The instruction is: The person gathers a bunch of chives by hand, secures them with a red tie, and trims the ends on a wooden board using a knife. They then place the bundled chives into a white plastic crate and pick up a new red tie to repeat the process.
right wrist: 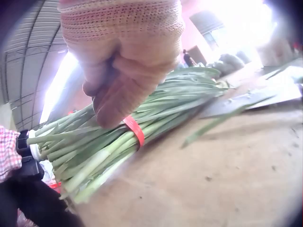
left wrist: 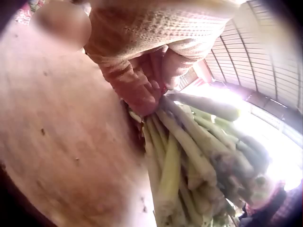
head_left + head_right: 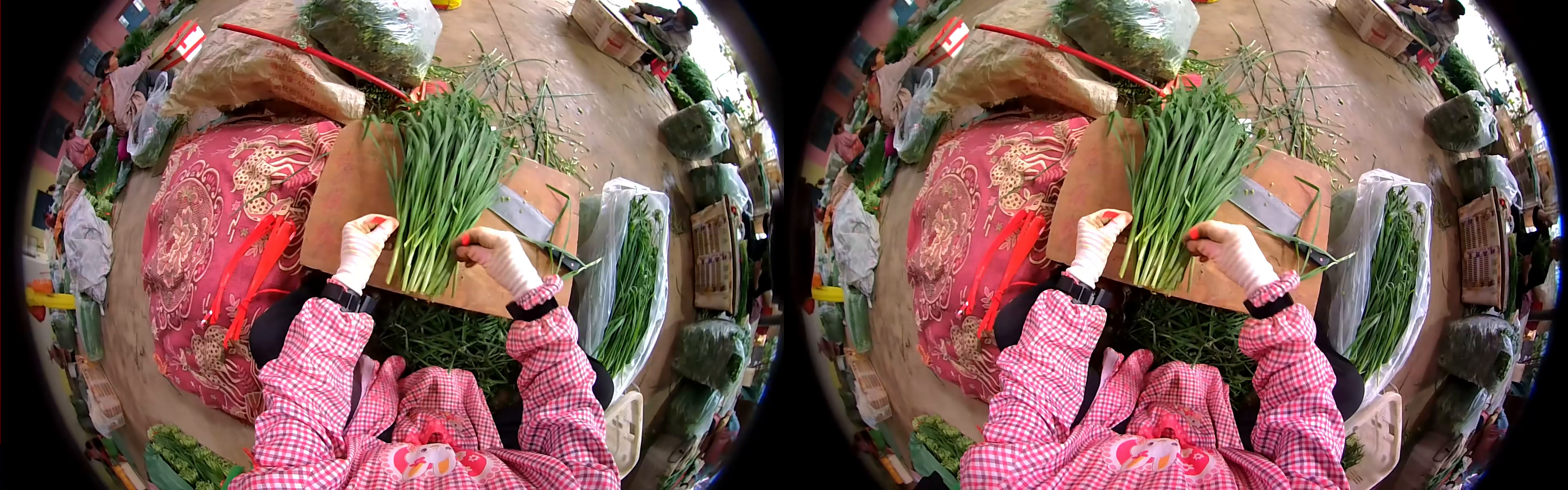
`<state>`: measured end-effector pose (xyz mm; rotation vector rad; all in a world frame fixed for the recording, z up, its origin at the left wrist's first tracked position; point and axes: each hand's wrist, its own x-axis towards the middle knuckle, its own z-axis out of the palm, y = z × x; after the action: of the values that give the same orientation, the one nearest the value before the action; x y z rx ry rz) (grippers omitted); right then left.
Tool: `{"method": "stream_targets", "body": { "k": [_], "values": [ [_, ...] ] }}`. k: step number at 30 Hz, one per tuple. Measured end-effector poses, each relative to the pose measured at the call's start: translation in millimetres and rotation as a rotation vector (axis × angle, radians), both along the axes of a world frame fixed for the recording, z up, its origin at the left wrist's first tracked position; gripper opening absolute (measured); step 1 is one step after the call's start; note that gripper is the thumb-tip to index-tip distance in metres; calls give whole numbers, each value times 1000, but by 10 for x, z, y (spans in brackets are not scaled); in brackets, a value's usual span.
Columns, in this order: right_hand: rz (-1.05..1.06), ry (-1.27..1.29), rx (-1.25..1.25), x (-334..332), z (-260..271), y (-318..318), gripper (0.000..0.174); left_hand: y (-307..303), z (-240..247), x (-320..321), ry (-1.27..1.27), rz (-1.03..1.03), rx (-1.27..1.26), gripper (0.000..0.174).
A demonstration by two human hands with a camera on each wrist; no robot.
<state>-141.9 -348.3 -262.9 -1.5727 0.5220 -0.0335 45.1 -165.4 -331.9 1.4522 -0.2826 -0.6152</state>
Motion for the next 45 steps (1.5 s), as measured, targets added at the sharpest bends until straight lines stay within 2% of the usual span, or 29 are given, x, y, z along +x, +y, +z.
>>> {"method": "stream_targets", "body": {
  "k": [3,5,7,9,11,13,15,17,18,19,22,23,26,27,29,31,33,37,39,41,43,45],
  "values": [
    [74,-33,-134,241,48,26,16,-93,305,6,-89,-113,97,12],
    [109,-27,-164,375,62,67,16,-172,465,71,-247,-228,352,18],
    [168,-7,-231,449,60,97,17,-218,398,138,-306,-239,355,22],
    [229,35,-212,479,-85,127,15,-228,351,227,-414,-380,576,15],
    [140,84,-49,448,-151,183,14,-233,294,312,-359,-392,570,16],
    [111,55,15,440,-252,190,13,-247,350,321,-125,-265,545,16],
    [67,32,77,387,-297,154,12,-251,294,330,-116,-182,527,18],
    [68,-14,-7,360,-270,92,11,-243,129,426,-134,-142,479,17],
    [43,-33,14,336,-279,38,11,-239,94,451,-108,-101,452,16],
    [16,1,72,320,-337,-44,11,-222,66,486,-68,-95,446,22],
    [-58,-46,197,168,-414,-226,11,-159,-6,518,42,-14,356,16],
    [-68,-45,201,117,-436,-273,11,-154,-30,526,41,16,381,16],
    [-91,16,220,-40,-549,-391,12,-104,-492,748,-69,21,430,17],
    [-100,16,222,-91,-562,-420,12,-114,-522,757,-171,44,447,18],
    [-19,73,149,-180,-594,-460,13,-114,-577,790,-272,62,464,19],
    [-14,112,94,-211,-579,-461,14,-132,-494,783,-455,17,664,23],
    [80,130,-361,-250,-585,-452,17,-155,-501,773,-541,8,686,27],
    [47,156,-464,-198,-498,-406,19,-169,-412,813,-738,-39,832,26],
    [82,59,-442,-245,-283,-319,19,-22,-604,840,-518,53,504,22],
    [90,-128,-535,-253,-436,-262,20,83,-313,612,-294,31,445,15],
    [89,-163,-533,-189,-343,-154,19,155,-274,504,-182,45,271,13],
    [80,-189,-558,-17,-324,-45,19,114,-64,340,-326,16,309,12]
  ]
}}
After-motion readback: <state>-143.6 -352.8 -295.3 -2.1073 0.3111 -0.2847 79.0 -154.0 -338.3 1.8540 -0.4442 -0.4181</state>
